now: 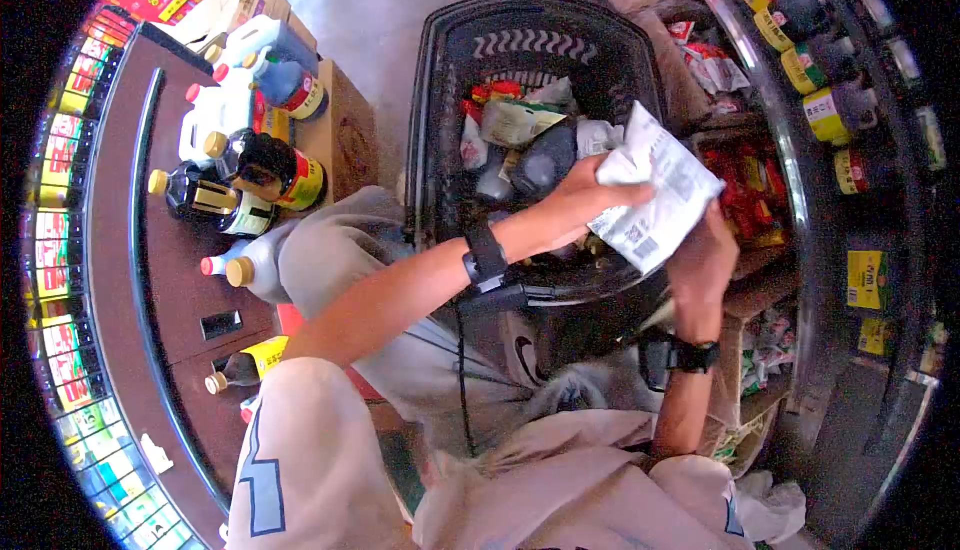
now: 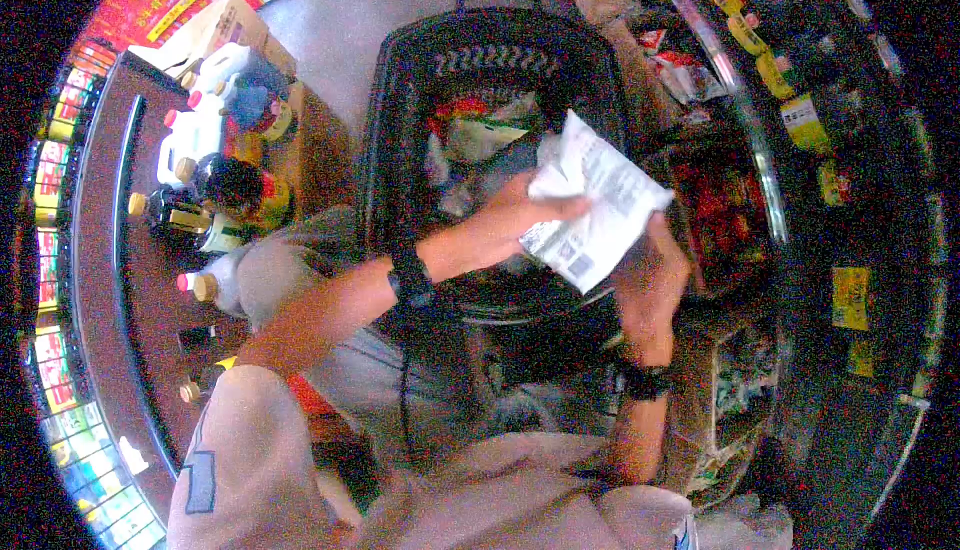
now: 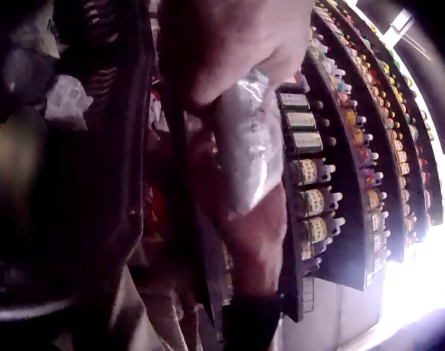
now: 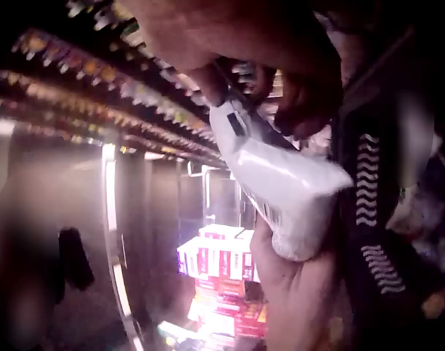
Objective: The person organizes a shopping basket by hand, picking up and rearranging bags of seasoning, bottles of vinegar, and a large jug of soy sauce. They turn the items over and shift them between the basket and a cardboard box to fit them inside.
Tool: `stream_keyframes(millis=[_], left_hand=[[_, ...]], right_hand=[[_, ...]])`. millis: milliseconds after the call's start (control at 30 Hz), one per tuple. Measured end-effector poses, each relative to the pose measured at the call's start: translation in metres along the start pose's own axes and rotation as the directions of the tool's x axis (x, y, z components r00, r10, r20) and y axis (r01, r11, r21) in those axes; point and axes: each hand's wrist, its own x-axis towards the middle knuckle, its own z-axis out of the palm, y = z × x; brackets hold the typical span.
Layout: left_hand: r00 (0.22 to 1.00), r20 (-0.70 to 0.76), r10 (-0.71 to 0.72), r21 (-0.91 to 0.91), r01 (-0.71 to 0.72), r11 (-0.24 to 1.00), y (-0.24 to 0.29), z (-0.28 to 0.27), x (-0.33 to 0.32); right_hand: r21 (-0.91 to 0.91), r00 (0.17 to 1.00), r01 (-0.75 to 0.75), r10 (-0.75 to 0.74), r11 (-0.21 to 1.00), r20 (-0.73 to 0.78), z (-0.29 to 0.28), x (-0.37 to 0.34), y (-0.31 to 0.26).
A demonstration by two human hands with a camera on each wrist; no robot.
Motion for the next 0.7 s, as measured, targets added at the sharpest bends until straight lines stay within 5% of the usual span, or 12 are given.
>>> stream_keyframes(millis=[67, 100, 133, 200, 300, 333, 433, 533, 567, 633, 700], left_hand=[[0.996, -0.081, 0.039, -0.083, -0.046, 0.995, -0.007, 0.006, 0.002], [0.994, -0.094, 0.059, 0.051, -0.054, 0.997, -0.006, 0.009, 0.002], [0.991, -0.108, 0.079, 0.185, -0.058, 0.981, -0.005, 0.01, -0.001], [0.976, -0.094, 0.195, 0.455, -0.132, 0.881, -0.007, 0.009, 0.0], [0.81, -0.029, 0.586, 0.954, -0.153, 0.258, -0.015, 0.002, 0.003], [0.872, -0.08, 0.482, 0.889, -0.157, 0.431, -0.011, -0.002, 0.004], [0.875, 0.007, 0.485, 0.842, -0.266, 0.469, -0.008, 0.005, 0.002], [0.96, -0.069, 0.271, 0.446, -0.214, 0.869, -0.013, 0.024, 0.0], [0.98, -0.085, 0.181, 0.304, -0.148, 0.941, -0.003, 0.034, -0.005], [0.975, -0.137, 0.175, 0.348, -0.118, 0.93, -0.008, 0.027, -0.005], [0.951, -0.239, 0.197, 0.239, -0.139, 0.961, -0.008, 0.015, 0.0]], right_hand=[[0.09, 0.991, -0.131, 0.132, 0.987, -0.009, 0.001, -0.001, 0.017], [0.139, 0.986, -0.166, 0.169, 0.976, -0.008, -0.005, 0.002, 0.029], [-0.084, 0.975, -0.209, 0.201, 0.974, -0.098, -0.005, 0.001, 0.032], [-0.124, 0.983, -0.176, 0.167, 0.977, -0.074, -0.004, 0.002, 0.038], [-0.304, 0.993, -0.042, 0.005, 0.952, -0.122, 0.0, 0.002, 0.031], [-0.389, 0.989, 0.026, -0.08, 0.921, -0.124, 0.005, 0.002, 0.027], [-0.655, 0.908, 0.281, -0.415, 0.702, -0.056, -0.002, 0.011, 0.026], [-0.925, 0.885, 0.26, -0.451, 0.276, 0.114, 0.011, -0.004, 0.024], [-0.969, 0.893, 0.226, -0.419, 0.102, 0.164, 0.025, -0.015, 0.029], [-0.967, 0.923, 0.237, -0.289, -0.095, 0.255, 0.049, -0.03, 0.04], [-0.847, 0.693, 0.417, -0.487, -0.331, 0.531, 0.064, -0.033, 0.054]])
